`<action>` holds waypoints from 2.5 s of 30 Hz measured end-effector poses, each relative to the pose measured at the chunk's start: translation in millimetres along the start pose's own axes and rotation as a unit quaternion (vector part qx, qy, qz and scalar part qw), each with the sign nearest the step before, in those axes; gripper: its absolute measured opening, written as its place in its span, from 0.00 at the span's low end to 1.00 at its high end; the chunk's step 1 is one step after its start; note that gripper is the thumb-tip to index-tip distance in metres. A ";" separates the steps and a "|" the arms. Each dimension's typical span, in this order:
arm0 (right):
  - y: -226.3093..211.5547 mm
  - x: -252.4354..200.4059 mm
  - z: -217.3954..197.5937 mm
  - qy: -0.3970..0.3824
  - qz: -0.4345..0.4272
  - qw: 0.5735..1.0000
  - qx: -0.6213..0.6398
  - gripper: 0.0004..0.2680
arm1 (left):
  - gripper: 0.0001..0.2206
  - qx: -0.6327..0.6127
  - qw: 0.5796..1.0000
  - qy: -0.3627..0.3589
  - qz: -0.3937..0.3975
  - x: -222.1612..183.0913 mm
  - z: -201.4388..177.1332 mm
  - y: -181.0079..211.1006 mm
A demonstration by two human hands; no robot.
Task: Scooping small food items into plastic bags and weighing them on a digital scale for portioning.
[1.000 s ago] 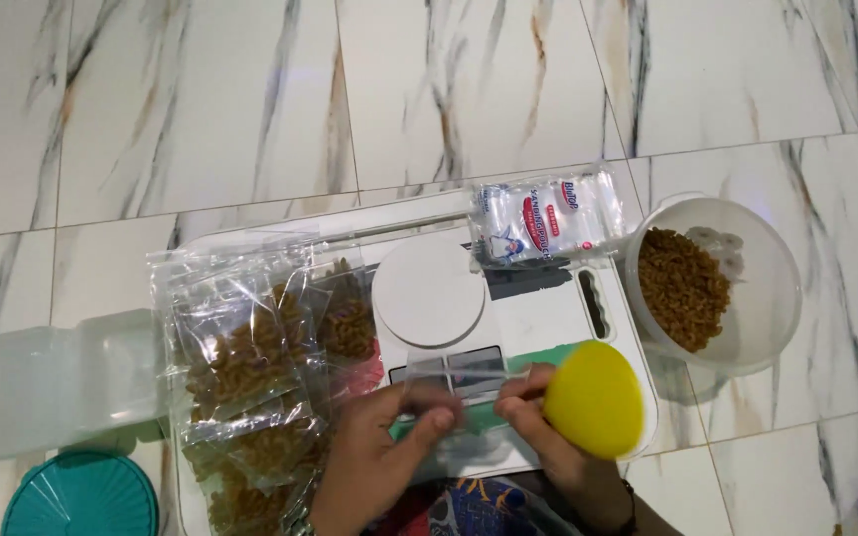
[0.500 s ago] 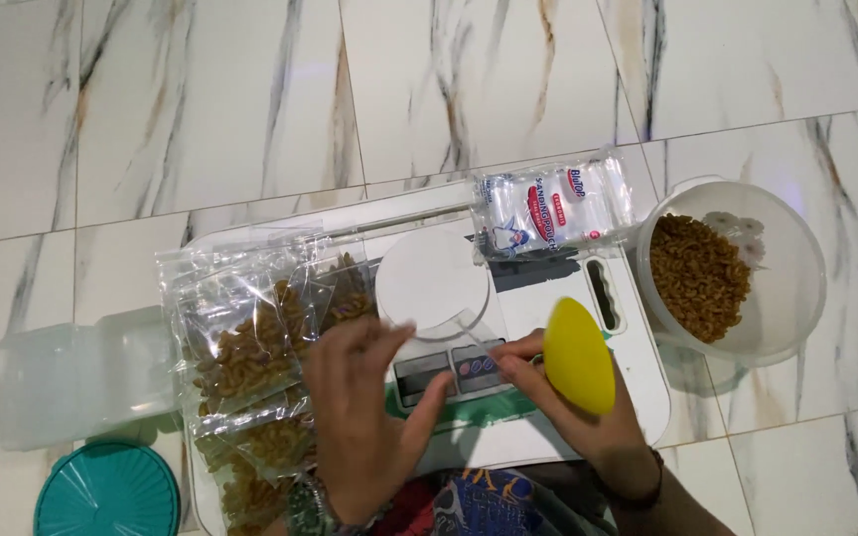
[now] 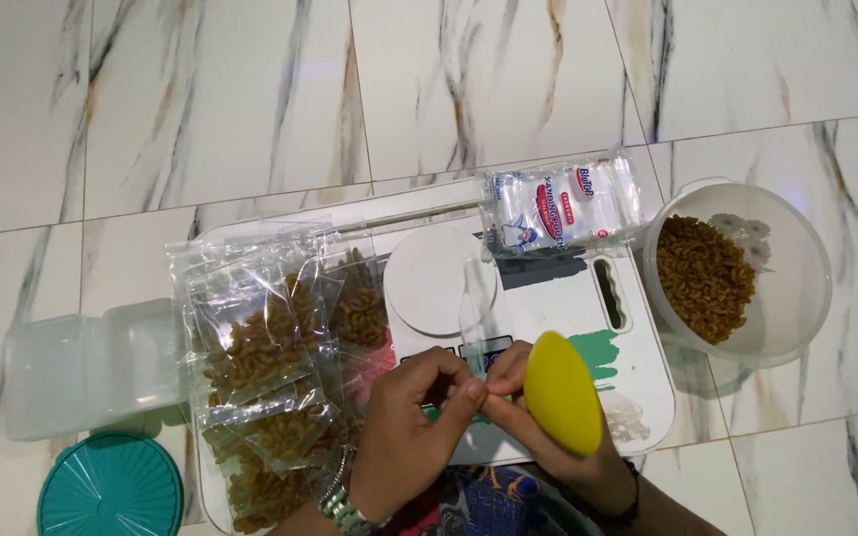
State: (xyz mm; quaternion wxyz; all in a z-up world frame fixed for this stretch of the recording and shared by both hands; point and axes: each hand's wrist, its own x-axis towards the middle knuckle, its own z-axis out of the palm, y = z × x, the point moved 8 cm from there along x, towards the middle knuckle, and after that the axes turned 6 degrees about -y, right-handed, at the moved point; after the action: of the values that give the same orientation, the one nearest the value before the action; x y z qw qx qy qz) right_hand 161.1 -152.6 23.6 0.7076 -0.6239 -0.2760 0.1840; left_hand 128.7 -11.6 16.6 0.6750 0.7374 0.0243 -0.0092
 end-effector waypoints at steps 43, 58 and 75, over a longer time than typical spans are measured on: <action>-6.0 -2.5 -26.7 0.064 0.154 0.925 -0.342 0.13 | 0.42 0.242 0.932 -0.042 0.267 2.0 14.7 6.2; 14.1 -29.2 -240.5 0.220 0.241 0.821 -0.468 0.18 | 0.48 0.115 0.981 0.006 0.159 -6.1 -12.4 -39.5; 188.0 -78.2 -381.2 0.044 0.595 0.559 -0.576 0.15 | 0.46 0.016 0.989 -0.001 0.146 -21.5 -35.3 -69.7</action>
State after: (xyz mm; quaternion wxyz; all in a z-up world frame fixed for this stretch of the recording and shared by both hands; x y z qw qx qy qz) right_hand 352.2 -468.8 -200.5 -0.0608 -0.9285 0.1417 0.3378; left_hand 103.1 29.2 -48.6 0.6574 0.7435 -0.0842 0.0888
